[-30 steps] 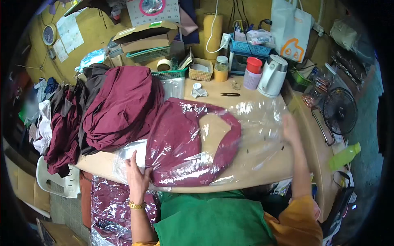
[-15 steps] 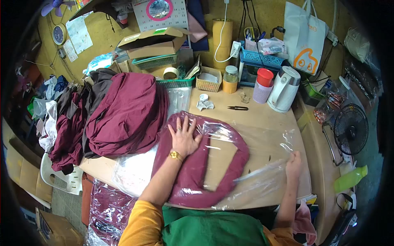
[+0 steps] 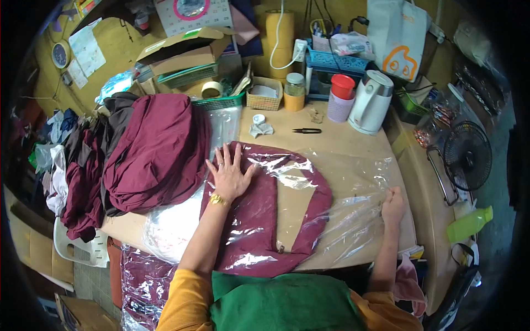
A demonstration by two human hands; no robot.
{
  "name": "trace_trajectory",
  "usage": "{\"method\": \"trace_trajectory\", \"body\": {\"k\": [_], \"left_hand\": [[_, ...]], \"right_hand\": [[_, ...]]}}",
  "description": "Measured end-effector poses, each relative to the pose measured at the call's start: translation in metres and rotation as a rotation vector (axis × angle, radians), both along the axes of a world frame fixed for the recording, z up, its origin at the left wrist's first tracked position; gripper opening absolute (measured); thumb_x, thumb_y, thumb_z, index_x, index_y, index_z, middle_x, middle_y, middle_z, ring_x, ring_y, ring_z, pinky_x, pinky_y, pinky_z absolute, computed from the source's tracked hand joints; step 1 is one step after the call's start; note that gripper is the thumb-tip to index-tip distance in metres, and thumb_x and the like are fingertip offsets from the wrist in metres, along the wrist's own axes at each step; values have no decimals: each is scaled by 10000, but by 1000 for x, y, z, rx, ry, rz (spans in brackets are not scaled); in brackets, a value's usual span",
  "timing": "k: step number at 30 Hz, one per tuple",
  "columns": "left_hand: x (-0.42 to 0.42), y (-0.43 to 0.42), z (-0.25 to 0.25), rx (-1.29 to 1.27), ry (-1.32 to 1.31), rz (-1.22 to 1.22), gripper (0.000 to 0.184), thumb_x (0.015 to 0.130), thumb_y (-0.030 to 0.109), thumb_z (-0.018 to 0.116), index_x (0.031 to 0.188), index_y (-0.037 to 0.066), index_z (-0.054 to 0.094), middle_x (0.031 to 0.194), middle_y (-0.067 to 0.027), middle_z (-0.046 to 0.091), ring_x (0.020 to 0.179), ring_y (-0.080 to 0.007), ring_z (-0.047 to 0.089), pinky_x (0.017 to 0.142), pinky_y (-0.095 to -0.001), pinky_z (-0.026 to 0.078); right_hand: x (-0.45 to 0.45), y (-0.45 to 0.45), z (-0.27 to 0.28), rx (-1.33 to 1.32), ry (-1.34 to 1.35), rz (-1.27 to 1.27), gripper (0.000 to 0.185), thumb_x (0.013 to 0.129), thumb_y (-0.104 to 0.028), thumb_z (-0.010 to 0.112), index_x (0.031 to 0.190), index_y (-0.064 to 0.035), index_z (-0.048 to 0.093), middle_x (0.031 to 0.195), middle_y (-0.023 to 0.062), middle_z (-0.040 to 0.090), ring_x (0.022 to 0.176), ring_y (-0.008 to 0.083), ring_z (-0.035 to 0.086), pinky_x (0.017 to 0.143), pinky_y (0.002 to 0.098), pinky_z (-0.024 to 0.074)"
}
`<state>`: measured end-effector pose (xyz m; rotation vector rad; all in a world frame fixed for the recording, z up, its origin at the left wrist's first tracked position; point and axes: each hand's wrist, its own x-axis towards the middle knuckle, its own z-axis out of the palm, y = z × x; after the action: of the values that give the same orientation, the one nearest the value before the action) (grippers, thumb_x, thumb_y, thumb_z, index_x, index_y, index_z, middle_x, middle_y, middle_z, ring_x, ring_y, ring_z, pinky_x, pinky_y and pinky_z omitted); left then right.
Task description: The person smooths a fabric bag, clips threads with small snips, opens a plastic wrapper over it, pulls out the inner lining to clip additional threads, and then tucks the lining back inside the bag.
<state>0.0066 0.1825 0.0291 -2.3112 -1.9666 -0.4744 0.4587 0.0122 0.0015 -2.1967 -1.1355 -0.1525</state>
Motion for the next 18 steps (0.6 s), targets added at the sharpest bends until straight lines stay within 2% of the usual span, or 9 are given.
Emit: {"method": "trace_trajectory", "body": {"k": [4,7,8,10,12,14,16,17,18], "left_hand": [[2,-114,83,-58,99,-282,833,912,699,386,1544,164,287,1609,-204,158,1486,-431,95,1127,-689,12],[-16,-171,47,-158,192,-287,897,878,726,414,1546,143,279,1608,-206,164,1484,-434,98,1116,-704,-8],[-29,-176,9,-277,173,-249,898,877,712,431,1548,138,270,1610,-210,149,1488,-431,75,1115,-706,-6],[-36,-178,9,-255,119,-227,879,891,681,448,1553,136,253,1613,-212,134,1491,-428,57,1118,-702,-4],[-31,-175,19,-221,65,-256,860,902,577,534,1556,113,223,1620,-209,102,1495,-422,44,1127,-686,47],[-9,-166,55,-116,-154,-405,891,888,464,630,1554,68,192,1618,-216,97,1493,-432,35,1157,-626,100],[21,-153,86,14,-410,-686,925,866,352,696,1549,27,162,1615,-224,100,1490,-437,47,1188,-537,132],[36,-145,99,48,-475,-805,987,845,285,730,1551,10,99,1616,-226,75,1493,-424,33,1198,-488,148],[56,-144,114,122,-616,-811,881,812,222,758,1519,27,271,1494,-253,378,1386,-398,373,1179,-472,223]], "right_hand": [[1,0,-4,55,78,45,155,961,-203,532,1075,-98,546,890,208,665,875,432,639,744,503,478],[0,5,-5,47,110,-18,182,961,-191,532,1118,-100,524,920,214,660,898,450,625,756,500,476],[-1,7,-7,144,93,18,173,956,-181,545,1102,-90,540,931,204,661,895,415,639,757,472,483],[-7,9,0,241,76,48,164,951,-171,558,1087,-80,556,942,194,662,891,380,653,758,445,490],[-24,20,25,167,328,301,157,936,-167,599,1028,-41,596,951,132,667,877,245,654,761,382,496],[-89,21,78,169,470,545,142,910,-146,651,966,-17,633,932,60,660,863,126,609,754,307,490],[-147,17,122,30,762,903,114,890,-68,667,986,-30,619,866,29,631,774,67,584,646,225,470],[-174,17,136,91,809,1071,84,887,-48,668,958,-25,631,837,24,636,720,48,581,598,211,464],[-191,15,150,153,852,1238,55,883,-28,669,931,-21,642,809,19,641,665,30,578,550,197,457]]}}
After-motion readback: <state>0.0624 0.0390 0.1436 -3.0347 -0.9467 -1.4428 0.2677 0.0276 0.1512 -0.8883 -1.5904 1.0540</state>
